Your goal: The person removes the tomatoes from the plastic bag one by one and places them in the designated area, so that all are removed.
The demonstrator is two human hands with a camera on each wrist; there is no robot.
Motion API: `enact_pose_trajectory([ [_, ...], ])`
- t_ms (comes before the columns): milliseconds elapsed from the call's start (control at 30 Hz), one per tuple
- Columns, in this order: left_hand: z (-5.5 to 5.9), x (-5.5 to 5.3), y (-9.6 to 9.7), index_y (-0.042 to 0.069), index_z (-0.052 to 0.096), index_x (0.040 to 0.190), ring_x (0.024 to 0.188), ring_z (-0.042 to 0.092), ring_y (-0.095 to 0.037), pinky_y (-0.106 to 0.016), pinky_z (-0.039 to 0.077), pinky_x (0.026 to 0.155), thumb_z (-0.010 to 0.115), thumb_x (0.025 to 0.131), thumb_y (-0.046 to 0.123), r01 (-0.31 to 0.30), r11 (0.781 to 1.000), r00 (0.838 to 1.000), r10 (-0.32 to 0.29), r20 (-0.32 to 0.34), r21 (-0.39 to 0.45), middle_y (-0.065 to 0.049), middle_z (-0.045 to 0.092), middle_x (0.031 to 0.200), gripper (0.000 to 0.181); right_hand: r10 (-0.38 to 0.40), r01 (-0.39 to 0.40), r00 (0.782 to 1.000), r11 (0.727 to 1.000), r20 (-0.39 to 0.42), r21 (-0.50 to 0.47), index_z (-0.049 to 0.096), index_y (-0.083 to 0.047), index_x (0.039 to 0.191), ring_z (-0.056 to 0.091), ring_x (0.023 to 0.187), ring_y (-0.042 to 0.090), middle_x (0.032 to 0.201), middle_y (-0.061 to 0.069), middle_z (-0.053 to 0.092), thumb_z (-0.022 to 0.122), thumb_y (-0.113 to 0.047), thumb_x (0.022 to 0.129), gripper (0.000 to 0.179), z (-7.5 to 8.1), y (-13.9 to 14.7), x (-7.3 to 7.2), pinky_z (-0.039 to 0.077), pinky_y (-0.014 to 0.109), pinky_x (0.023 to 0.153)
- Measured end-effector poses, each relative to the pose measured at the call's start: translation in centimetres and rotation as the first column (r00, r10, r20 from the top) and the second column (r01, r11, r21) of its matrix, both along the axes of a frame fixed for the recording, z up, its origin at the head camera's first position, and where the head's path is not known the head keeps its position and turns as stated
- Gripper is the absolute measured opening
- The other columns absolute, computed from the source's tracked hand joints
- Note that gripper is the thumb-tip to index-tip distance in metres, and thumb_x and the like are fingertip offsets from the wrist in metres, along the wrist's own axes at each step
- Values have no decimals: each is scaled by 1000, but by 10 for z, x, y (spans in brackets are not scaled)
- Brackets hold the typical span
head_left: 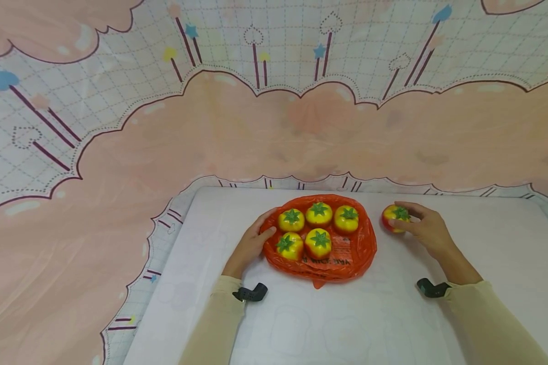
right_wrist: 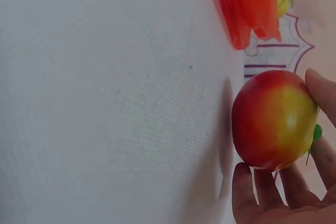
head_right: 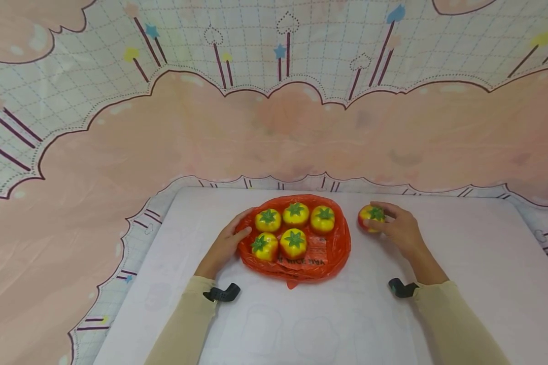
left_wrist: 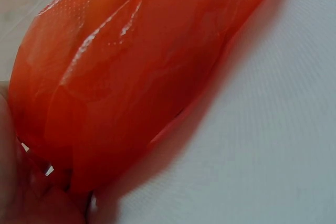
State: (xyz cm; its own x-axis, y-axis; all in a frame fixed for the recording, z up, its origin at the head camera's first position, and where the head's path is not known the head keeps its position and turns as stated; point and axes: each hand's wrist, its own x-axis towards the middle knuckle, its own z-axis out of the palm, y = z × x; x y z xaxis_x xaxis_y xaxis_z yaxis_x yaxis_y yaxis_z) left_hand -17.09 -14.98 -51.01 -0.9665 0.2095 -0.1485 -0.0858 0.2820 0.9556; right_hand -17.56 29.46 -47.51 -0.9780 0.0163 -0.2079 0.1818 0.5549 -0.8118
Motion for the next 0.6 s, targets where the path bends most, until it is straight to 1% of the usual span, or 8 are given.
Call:
enact_pose_trajectory([
  [367,0,1,-1,52,45,146,155,30,-24,-58,29,123,57,104,33,3,1000,1000,-3,-5,-4,13,38,162,48,-3,3,1000,1000,8,6,45,-15,154,30,144,50,160,24,37,73,-50,91,78,-1,-1,2,49,62,105],
  [600,2,0,0,52,45,147,155,29,-24,-58,28,124,57,104,33,2,1000,1000,-2,-9,-15,13,38,162,48,-4,4,1000,1000,24,-13,44,-15,155,29,144,51,160,25,35,75,-50,90,80,1,-1,2,44,66,109],
])
